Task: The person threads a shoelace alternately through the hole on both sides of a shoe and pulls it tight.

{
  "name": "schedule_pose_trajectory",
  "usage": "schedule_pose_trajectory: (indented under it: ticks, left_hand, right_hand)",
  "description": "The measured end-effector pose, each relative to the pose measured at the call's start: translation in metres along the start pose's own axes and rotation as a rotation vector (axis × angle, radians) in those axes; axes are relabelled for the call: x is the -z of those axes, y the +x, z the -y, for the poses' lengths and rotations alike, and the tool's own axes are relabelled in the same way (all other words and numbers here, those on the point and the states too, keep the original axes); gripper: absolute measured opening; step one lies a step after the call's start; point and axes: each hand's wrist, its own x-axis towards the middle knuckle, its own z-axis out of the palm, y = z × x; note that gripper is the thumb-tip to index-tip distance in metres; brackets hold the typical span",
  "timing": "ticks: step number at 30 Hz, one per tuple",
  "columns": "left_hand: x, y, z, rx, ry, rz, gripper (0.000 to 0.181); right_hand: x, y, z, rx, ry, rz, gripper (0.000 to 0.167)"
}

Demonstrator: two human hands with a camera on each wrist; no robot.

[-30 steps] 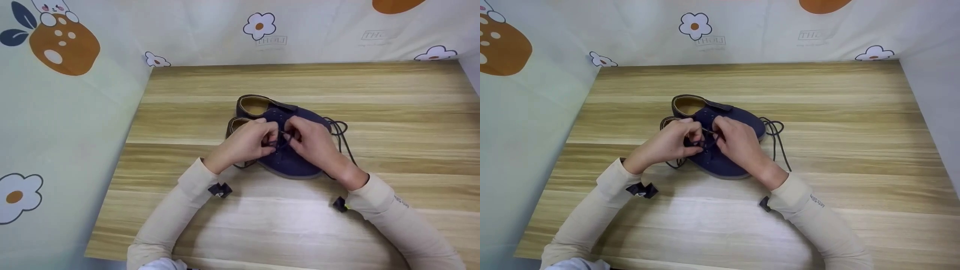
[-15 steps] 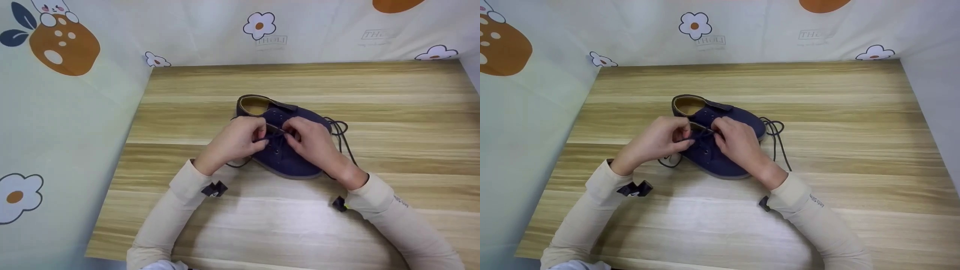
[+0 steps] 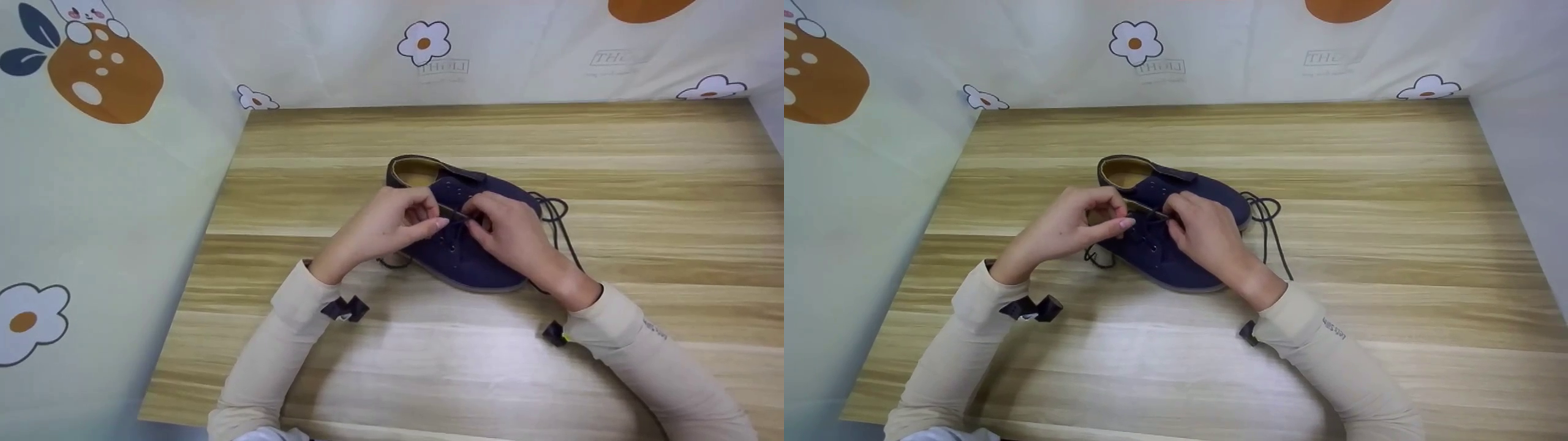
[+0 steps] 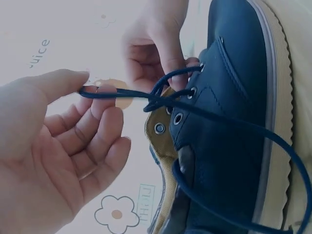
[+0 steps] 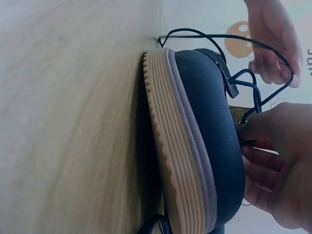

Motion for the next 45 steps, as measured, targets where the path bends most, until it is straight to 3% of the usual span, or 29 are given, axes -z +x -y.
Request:
schedule_pose_trajectory:
  ticks: [4, 11, 14, 18, 22, 29, 35, 42, 45]
  left_hand:
    - [-0.0008, 0.0000, -0.0011, -0.035, -0.088, 0.009, 0.016]
    - [0.0040, -0.0039, -0.0077, -0.179, -0.040, -0.040, 0.015]
    - [0.0046, -0.0060, -0.0094, -0.229, -0.073, -0.038, 0.014]
    - [0.0037, -0.0066, -0.0099, -0.250, -0.137, -0.072, 0.016]
    - [0.0040, -0.0060, -0.0093, -0.234, -0.170, -0.117, 0.019]
    - [0.0031, -0.0046, -0.0044, -0.139, -0.195, -0.181, 0.018]
    - [0.0044, -0.0030, -0.0020, -0.114, -0.214, -0.229, 0.018]
    - [0.0063, -0.0017, -0.0012, -0.057, -0.225, -0.332, 0.018]
    - [0.0057, -0.0012, -0.0020, -0.057, -0.247, -0.334, 0.019]
  right_hand:
    - [-0.0003, -0.0003, 0.0002, -0.003, -0.006, -0.004, 0.010]
    - [0.0003, -0.0005, 0.0008, -0.006, -0.004, -0.006, 0.009]
    - [0.0002, -0.0005, 0.0015, -0.002, 0.000, -0.006, 0.010]
    - [-0.0015, -0.0005, 0.0016, 0.008, -0.008, -0.008, 0.011]
    - [-0.0025, -0.0007, 0.0014, 0.009, -0.009, -0.014, 0.013]
    - [-0.0018, -0.0006, -0.0003, 0.018, 0.001, -0.023, 0.014]
    - [0.0022, -0.0013, -0.0035, 0.033, 0.019, -0.030, 0.013]
    - [0.0061, 0.0001, -0.0018, 0.031, 0.008, -0.028, 0.008]
    - [0.0066, 0.0003, -0.0016, 0.017, 0.043, -0.010, 0.004]
